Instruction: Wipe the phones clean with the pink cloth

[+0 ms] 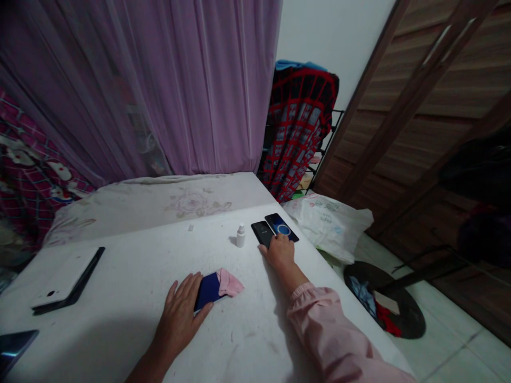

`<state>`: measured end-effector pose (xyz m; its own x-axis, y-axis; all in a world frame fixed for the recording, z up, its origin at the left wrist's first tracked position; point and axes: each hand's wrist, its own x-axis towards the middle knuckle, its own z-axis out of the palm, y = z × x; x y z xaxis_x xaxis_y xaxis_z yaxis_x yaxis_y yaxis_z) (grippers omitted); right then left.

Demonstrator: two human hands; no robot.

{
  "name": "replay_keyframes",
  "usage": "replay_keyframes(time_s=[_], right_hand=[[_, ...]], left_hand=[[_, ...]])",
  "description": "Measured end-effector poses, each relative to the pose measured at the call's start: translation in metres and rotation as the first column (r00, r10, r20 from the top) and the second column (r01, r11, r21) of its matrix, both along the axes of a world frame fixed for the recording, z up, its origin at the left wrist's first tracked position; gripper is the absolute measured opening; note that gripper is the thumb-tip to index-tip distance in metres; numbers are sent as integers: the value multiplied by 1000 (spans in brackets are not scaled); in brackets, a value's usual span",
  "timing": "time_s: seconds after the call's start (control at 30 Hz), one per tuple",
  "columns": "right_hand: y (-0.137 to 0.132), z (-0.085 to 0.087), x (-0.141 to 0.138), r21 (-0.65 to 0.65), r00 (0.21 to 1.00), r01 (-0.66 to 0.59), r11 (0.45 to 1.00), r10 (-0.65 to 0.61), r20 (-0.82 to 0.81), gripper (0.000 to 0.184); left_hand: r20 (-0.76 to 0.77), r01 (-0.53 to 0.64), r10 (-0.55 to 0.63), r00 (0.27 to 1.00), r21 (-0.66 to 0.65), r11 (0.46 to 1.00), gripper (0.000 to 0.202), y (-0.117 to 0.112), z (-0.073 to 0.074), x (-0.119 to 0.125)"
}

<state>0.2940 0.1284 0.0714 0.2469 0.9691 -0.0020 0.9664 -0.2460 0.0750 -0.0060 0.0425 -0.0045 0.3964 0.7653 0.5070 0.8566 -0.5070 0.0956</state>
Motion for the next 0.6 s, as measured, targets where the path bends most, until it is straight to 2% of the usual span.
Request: replay_keyframes(time_s=[0.2, 0.3, 0.4, 0.5, 0.6], right_hand=[[-25, -8, -6, 2, 998, -39, 999, 39, -54, 46], [-28, -6, -2, -18, 995, -38, 999, 36, -94, 58], [-25, -3, 8, -31, 992, -77, 997, 74, -104, 71], [-17, 0, 20, 19, 992, -114, 993, 114, -47, 73], [-4, 4, 35, 79, 995, -94, 992, 96, -22, 74]], left_hand=[[6, -3, 3, 1000, -17, 1000, 61, 1, -2, 1], [14, -2, 3, 1000, -13, 1000, 61, 1, -3, 0], [15, -1, 1, 1000, -6, 1000, 60, 1, -3, 0], [14, 3, -3, 1000, 3, 1000, 60, 1, -4, 0], [14, 1, -1, 1000, 4, 1000, 61, 2, -4, 0]])
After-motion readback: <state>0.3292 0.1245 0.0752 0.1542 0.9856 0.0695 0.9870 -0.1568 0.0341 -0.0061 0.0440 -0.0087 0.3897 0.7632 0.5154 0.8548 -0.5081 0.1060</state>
